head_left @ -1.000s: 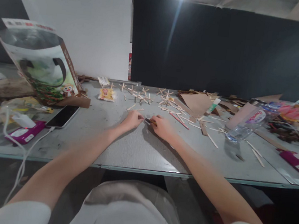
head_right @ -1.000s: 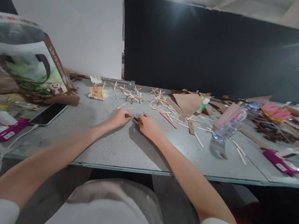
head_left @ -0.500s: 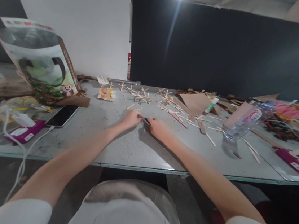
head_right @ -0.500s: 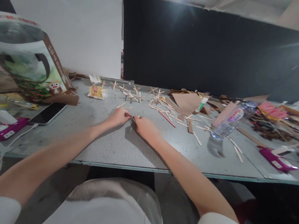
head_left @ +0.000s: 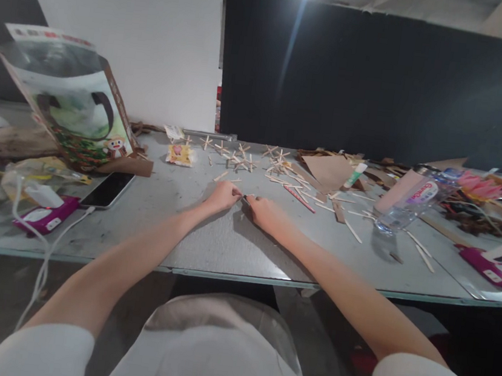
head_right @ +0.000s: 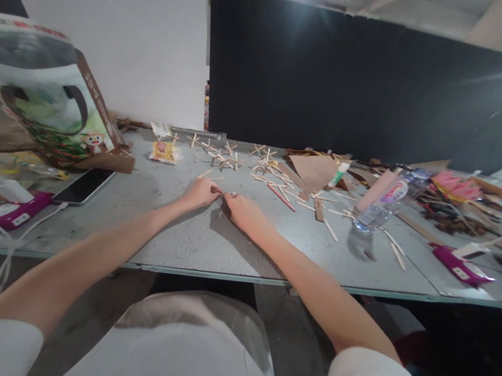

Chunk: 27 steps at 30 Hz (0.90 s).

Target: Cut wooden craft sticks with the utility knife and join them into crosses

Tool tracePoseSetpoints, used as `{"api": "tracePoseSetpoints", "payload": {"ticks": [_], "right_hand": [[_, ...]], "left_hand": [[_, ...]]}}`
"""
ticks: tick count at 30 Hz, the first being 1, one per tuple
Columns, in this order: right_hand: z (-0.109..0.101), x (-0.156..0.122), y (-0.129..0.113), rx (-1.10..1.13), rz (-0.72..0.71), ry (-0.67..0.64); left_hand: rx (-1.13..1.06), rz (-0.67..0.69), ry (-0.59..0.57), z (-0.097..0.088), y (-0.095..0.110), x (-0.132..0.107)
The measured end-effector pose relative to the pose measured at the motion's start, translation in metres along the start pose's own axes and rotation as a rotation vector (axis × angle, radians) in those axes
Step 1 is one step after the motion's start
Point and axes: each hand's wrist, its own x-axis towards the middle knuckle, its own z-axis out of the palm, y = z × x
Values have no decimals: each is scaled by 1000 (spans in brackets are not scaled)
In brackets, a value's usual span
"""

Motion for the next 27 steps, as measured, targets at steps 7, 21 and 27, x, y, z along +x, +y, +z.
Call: {"api": "tracePoseSetpoints", "payload": {"ticks": [7,21,27], "right_hand": [[2,3,2,39,25,-7],[-2,10,0,141,89,16],[-2,6,-5,138,107,25]], "left_hand": [[0,-4,-3,1,-1,0],[29,11,-6,-6,-4,0],[36,16,-10,-4,-6,2]]}}
